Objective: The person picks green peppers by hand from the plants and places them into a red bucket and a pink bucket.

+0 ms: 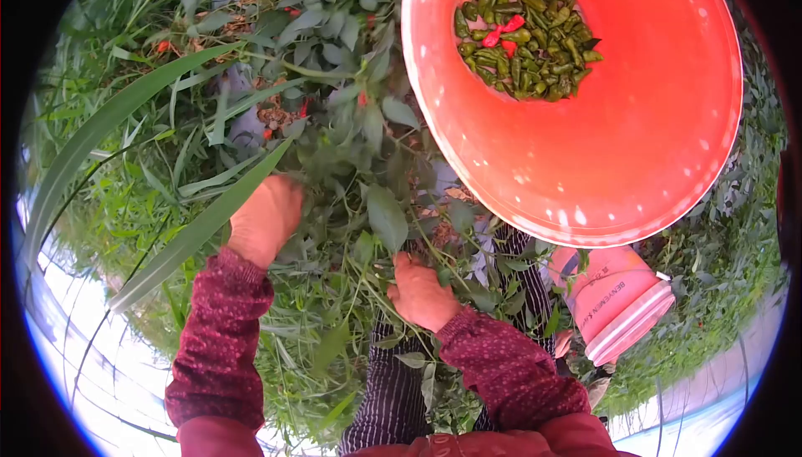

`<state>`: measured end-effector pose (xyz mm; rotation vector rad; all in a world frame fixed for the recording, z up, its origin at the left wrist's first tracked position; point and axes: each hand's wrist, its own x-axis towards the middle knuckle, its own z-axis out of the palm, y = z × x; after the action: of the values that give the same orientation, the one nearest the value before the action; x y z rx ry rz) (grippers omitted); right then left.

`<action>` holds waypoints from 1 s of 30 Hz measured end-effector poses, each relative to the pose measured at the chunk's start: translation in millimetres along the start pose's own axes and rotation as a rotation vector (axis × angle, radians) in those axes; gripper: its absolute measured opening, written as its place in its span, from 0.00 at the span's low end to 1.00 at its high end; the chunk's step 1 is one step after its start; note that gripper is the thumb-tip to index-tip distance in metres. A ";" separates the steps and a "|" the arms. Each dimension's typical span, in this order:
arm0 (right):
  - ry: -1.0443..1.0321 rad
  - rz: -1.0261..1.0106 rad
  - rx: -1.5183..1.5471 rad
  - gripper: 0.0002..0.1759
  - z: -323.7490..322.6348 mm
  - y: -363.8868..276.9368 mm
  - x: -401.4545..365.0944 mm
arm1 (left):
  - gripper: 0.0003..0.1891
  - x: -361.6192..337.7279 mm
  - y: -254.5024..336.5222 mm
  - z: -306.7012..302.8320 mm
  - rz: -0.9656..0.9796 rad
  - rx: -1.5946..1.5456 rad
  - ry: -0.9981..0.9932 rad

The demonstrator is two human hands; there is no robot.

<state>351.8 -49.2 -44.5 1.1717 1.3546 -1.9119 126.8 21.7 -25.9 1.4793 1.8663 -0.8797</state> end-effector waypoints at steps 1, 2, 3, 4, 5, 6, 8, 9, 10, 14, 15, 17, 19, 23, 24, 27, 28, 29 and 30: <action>0.000 0.011 0.014 0.24 -0.4 -0.6 -0.7 | 0.11 -2.8 0.6 0.0 -0.028 0.115 0.044; 0.000 0.010 0.025 0.24 -0.5 -0.4 -1.7 | 0.11 -3.9 -9.1 7.2 -0.024 0.125 0.041; 0.017 0.003 0.002 0.24 -0.5 -0.5 -2.7 | 0.10 -3.5 -27.7 19.9 0.063 -0.032 0.116; 0.035 -0.005 -0.025 0.24 -0.8 -0.6 -3.2 | 0.11 -2.8 -34.7 22.2 0.148 -0.191 0.191; 0.038 -0.006 -0.021 0.24 -1.0 -1.0 -2.8 | 0.11 -1.2 -36.7 23.4 0.151 -0.187 0.192; 0.029 -0.003 -0.012 0.25 -0.4 -1.3 -2.1 | 0.12 0.6 -35.0 20.1 0.112 -0.383 0.272; 0.018 0.000 -0.002 0.25 3.8 -0.8 -1.2 | 0.22 0.0 -17.7 -1.4 0.077 -0.795 0.243; 0.022 -0.001 -0.002 0.25 7.5 -0.5 0.0 | 0.22 -1.6 3.7 -12.1 0.073 -0.793 0.243; 0.028 -0.002 -0.004 0.25 9.0 -0.5 0.6 | 0.20 -2.4 28.4 -20.1 0.092 -0.699 0.148; 0.041 -0.009 -0.019 0.24 5.5 -1.5 -0.7 | 0.14 39.2 65.3 15.9 0.187 -0.197 0.210; 0.029 0.001 -0.011 0.24 6.0 -1.3 -0.9 | 0.14 52.9 69.2 31.5 0.189 -0.201 0.208; 0.009 0.011 -0.009 0.23 7.0 -1.8 -0.5 | 0.12 75.6 72.6 60.4 0.109 -0.132 0.121; 0.010 0.009 -0.015 0.22 6.7 -1.4 -1.1 | 0.13 87.6 76.5 75.0 0.089 -0.123 0.085; 0.033 0.015 0.002 0.21 9.0 -0.9 -1.0 | 0.16 101.4 74.2 80.3 -0.068 -0.157 -0.021; 0.024 0.021 0.007 0.21 8.5 -1.3 -0.7 | 0.16 104.7 68.2 85.8 -0.068 -0.158 -0.022; 0.020 0.024 0.005 0.21 9.8 -2.2 0.6 | 0.19 106.4 50.4 91.5 0.040 -0.150 0.050; 0.027 0.025 0.000 0.21 10.0 -2.3 0.8 | 0.20 95.6 49.4 77.5 0.042 -0.231 0.023; 0.027 0.023 -0.001 0.21 9.1 -2.7 0.6 | 0.21 84.6 48.9 68.6 0.046 -0.313 -0.003; 0.030 0.020 -0.006 0.22 7.8 -2.7 -0.3 | 0.22 72.1 38.2 68.8 0.115 -0.442 0.056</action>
<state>347.0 -55.5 -42.0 1.2113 1.3576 -1.8824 152.7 15.3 -129.2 1.3239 1.8445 -0.3433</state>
